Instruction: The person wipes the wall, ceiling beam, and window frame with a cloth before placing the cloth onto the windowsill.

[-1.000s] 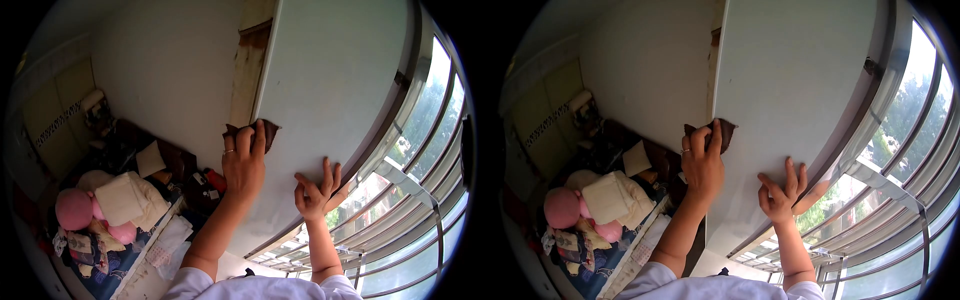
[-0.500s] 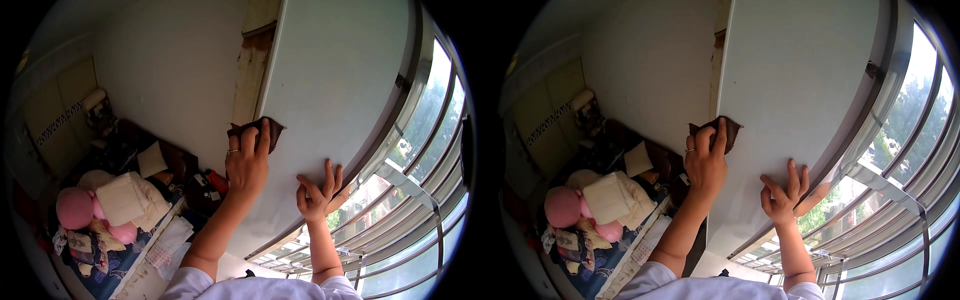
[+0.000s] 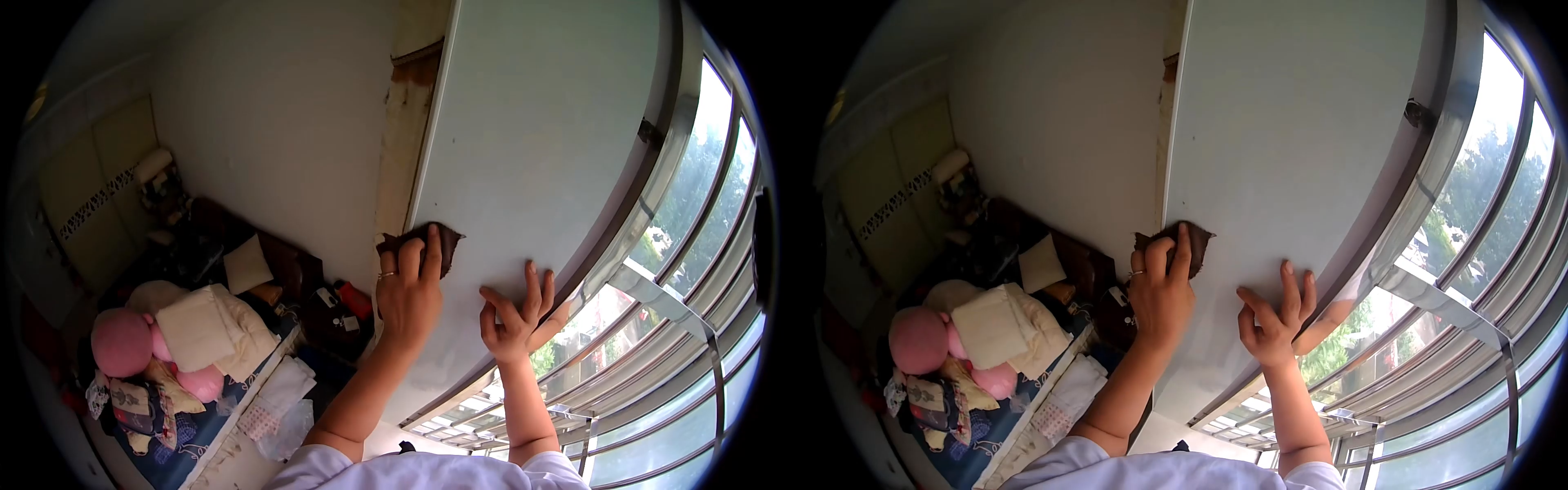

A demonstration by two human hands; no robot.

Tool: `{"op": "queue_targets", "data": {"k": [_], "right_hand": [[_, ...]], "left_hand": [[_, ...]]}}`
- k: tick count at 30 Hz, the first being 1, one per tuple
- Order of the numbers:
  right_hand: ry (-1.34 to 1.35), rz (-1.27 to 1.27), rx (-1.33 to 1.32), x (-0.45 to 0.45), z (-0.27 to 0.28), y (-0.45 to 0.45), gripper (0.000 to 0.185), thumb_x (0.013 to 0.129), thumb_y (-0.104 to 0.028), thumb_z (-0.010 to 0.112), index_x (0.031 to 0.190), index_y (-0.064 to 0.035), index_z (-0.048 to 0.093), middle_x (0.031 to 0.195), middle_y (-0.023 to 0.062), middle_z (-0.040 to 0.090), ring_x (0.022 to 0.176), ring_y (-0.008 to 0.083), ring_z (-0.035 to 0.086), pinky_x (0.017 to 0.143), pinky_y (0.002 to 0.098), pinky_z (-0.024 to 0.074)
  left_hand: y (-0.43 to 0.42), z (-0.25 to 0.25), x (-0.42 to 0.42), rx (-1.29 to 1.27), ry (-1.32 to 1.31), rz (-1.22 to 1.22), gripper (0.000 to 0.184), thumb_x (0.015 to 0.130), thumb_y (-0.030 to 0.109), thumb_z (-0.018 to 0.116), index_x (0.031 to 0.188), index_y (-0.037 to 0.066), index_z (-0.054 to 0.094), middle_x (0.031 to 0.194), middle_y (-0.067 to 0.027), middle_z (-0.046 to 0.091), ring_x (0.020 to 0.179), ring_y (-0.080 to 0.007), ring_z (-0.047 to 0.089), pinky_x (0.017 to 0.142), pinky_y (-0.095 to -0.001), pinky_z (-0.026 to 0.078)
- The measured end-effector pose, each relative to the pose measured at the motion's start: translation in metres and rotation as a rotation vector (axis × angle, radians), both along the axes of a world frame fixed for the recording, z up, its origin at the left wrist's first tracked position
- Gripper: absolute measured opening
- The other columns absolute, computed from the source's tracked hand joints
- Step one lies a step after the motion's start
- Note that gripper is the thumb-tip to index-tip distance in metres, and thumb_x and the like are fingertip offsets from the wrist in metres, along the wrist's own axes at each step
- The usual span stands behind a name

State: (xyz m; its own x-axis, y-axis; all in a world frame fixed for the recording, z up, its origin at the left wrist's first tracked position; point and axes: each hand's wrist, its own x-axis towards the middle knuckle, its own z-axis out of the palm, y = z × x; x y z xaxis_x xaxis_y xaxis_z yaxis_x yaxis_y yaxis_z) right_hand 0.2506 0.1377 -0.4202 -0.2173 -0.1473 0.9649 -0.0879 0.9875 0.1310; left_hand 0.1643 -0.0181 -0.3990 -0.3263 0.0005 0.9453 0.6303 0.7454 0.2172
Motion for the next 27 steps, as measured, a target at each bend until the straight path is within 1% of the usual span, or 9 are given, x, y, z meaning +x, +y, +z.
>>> {"op": "queue_targets", "data": {"k": [4,6,12,14,17,18,20,24,27], "right_hand": [[0.01,0.038,0.004,-0.003,0.0,0.002,0.029,0.067,-0.003,0.064,0.089,-0.0176,0.076,0.146,0.0196,0.044,0.142,0.0406,0.025,0.115,0.0466,0.0223],[0.004,0.011,-0.001,-0.001,-0.001,0.002,0.029,0.067,-0.004,0.064,0.089,-0.0175,0.076,0.145,0.0202,0.044,0.142,0.0405,0.026,0.115,0.047,0.0226],[0.012,0.015,0.014,-0.002,0.001,0.001,0.028,0.067,-0.004,0.063,0.088,-0.0171,0.076,0.144,0.0213,0.045,0.141,0.0405,0.028,0.115,0.0473,0.0232],[0.017,0.011,0.015,-0.002,0.0,0.002,0.028,0.067,-0.004,0.063,0.088,-0.0169,0.076,0.144,0.0213,0.045,0.141,0.0404,0.028,0.115,0.0473,0.0231],[0.013,0.017,0.015,-0.001,0.001,0.002,0.028,0.067,-0.004,0.063,0.088,-0.0167,0.076,0.144,0.0213,0.045,0.141,0.0403,0.028,0.115,0.0472,0.0229],[0.013,0.021,0.009,-0.001,0.001,0.002,0.028,0.067,-0.004,0.063,0.087,-0.0167,0.076,0.144,0.0212,0.045,0.141,0.0403,0.028,0.115,0.0471,0.0229],[0.009,0.031,0.006,-0.001,0.002,0.001,0.028,0.067,-0.003,0.063,0.087,-0.0168,0.076,0.144,0.021,0.045,0.141,0.0404,0.028,0.115,0.047,0.0231],[0.024,0.049,0.006,-0.002,0.0,0.003,0.028,0.066,-0.003,0.063,0.087,-0.0168,0.076,0.144,0.0204,0.045,0.141,0.0406,0.026,0.115,0.0469,0.0236],[0.02,0.036,0.003,-0.002,0.0,0.002,0.028,0.065,-0.003,0.063,0.087,-0.0166,0.076,0.144,0.0204,0.046,0.142,0.0405,0.026,0.115,0.0469,0.0237]], "left_hand": [[0.0,0.015,-0.001,0.033,0.006,-0.051,0.061,0.066,-0.009,0.065,0.125,0.007,0.062,0.106,-0.007,0.052,0.084,-0.0301,0.054,0.058,-0.036,0.055],[-0.003,0.026,-0.005,0.009,0.072,-0.042,0.06,0.066,-0.008,0.065,0.124,0.007,0.063,0.107,-0.0063,0.053,0.083,-0.0291,0.054,0.057,-0.0348,0.054],[-0.005,-0.001,-0.006,-0.045,0.078,-0.024,0.059,0.067,-0.007,0.065,0.124,0.009,0.064,0.105,-0.0055,0.054,0.08,-0.0286,0.054,0.056,-0.0346,0.053],[-0.005,0.004,-0.005,-0.031,0.09,-0.038,0.059,0.068,-0.007,0.065,0.124,0.01,0.064,0.104,-0.0054,0.053,0.081,-0.0284,0.054,0.056,-0.0348,0.053],[-0.005,0.032,-0.011,-0.003,0.103,-0.056,0.06,0.068,-0.007,0.065,0.125,0.01,0.064,0.104,-0.0056,0.053,0.082,-0.0288,0.054,0.057,-0.0349,0.053],[-0.004,0.03,-0.011,-0.003,0.101,-0.056,0.06,0.068,-0.007,0.065,0.125,0.01,0.064,0.104,-0.0056,0.053,0.082,-0.0288,0.054,0.057,-0.0349,0.053],[-0.005,0.024,-0.012,0.004,0.105,-0.038,0.055,0.07,-0.001,0.066,0.124,0.009,0.064,0.103,-0.0061,0.053,0.077,-0.0275,0.052,0.05,-0.0322,0.049],[-0.006,0.004,-0.005,-0.028,0.059,-0.054,0.059,0.069,-0.004,0.067,0.126,0.01,0.062,0.103,-0.0072,0.054,0.077,-0.0281,0.052,0.051,-0.033,0.05],[-0.011,0.026,-0.008,-0.024,0.094,-0.111,0.059,0.069,-0.004,0.067,0.126,0.01,0.063,0.103,-0.0073,0.053,0.077,-0.0284,0.053,0.05,-0.0336,0.05]]}}
